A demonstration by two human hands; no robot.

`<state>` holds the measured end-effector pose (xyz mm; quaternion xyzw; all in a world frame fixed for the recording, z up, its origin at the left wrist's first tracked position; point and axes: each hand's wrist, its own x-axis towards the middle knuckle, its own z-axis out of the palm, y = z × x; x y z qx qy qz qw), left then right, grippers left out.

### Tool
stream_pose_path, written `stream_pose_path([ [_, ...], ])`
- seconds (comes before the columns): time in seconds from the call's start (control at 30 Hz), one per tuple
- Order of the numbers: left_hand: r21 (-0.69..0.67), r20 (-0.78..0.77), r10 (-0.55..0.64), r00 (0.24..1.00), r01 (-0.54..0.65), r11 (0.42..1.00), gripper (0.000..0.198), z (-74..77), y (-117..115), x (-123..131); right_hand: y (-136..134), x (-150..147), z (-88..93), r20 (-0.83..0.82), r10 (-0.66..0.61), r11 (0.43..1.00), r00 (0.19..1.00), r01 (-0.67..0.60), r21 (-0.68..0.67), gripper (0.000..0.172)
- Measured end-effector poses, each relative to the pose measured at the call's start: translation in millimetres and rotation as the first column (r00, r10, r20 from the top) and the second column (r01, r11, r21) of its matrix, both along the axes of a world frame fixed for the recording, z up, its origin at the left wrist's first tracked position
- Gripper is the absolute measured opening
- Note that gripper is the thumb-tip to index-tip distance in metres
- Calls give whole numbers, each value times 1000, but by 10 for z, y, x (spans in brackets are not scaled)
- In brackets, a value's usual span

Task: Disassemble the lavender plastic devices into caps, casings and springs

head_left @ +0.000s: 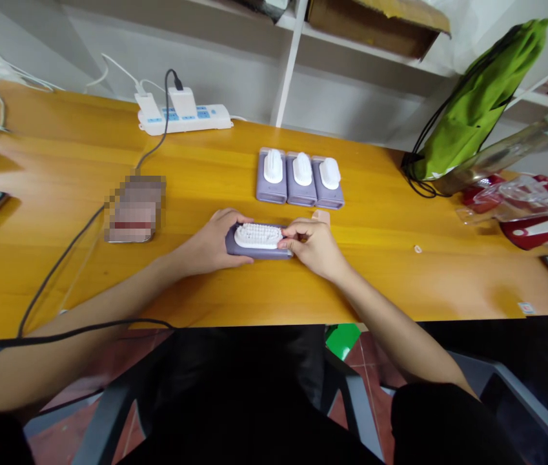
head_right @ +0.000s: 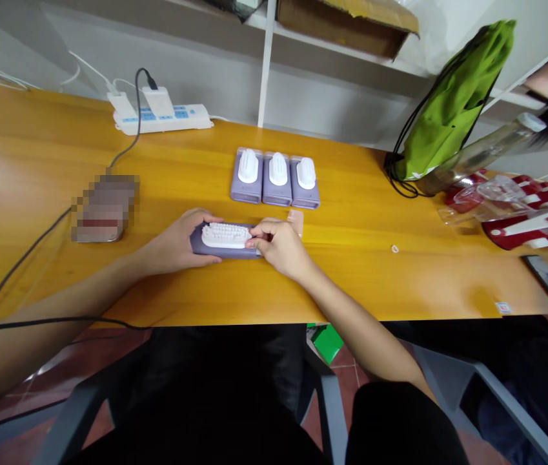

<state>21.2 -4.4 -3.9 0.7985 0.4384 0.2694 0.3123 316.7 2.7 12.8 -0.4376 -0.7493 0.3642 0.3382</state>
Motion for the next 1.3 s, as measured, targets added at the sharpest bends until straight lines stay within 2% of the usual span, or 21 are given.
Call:
stream_pose_path([
  [0.13,2,-4,12,1000,-12,1000,76,-5,-8,17,3,-18,-55,-18,-30,999,999,30,-35,37],
  [0.3,26,-7,14,1000,-14,1000,75,-1,-2,19,18,-37,-66,11,-28,999,1000,28,-17,31],
  [0.4,64,-14,31,999,-30,997,73,-12,-36,38,42,-52,11,88,-22,1000,996,21,14,21],
  [0.5,92,-30,118,993,-115,989,71,-30,-120,90,34,-72,125,242,13,994,970,-39,102,8],
  [0.6,78,-43,213,976,-209,975,77,-15,-240,133,-58,-98,177,338,-20,979,941,-51,199,27],
  [0.7,10,-26,197,980,-197,980,94,51,-383,92,-194,-122,110,299,-41,974,953,-28,225,52],
  [0.8,-131,5,122,993,-120,984,112,127,-500,-65,-221,-133,-9,235,67,980,970,-108,167,80],
  [0.87,-256,50,79,996,-64,965,123,163,-505,-219,-144,-126,-60,200,180,970,963,-207,127,95],
  [0.93,-374,102,32,994,9,927,132,194,-414,-371,-45,-102,-66,174,271,949,947,-293,116,101],
  [1.0,-429,105,-41,994,82,899,129,233,-234,-472,-8,-66,-36,145,278,948,949,-296,118,93],
  [1.07,-264,2,-62,998,61,963,109,277,-12,-489,-88,-38,10,117,193,975,974,-203,89,80],
  [1.13,-85,-143,-110,984,99,991,103,306,186,-431,-269,-36,50,133,105,993,985,-111,33,79],
  [1.2,-38,-218,-199,956,195,980,104,296,313,-341,-477,-69,72,208,96,995,973,-96,-11,101],
  [1.3,15,-200,-261,944,270,963,107,208,350,-227,-668,-167,74,300,126,992,946,-124,-26,141],
])
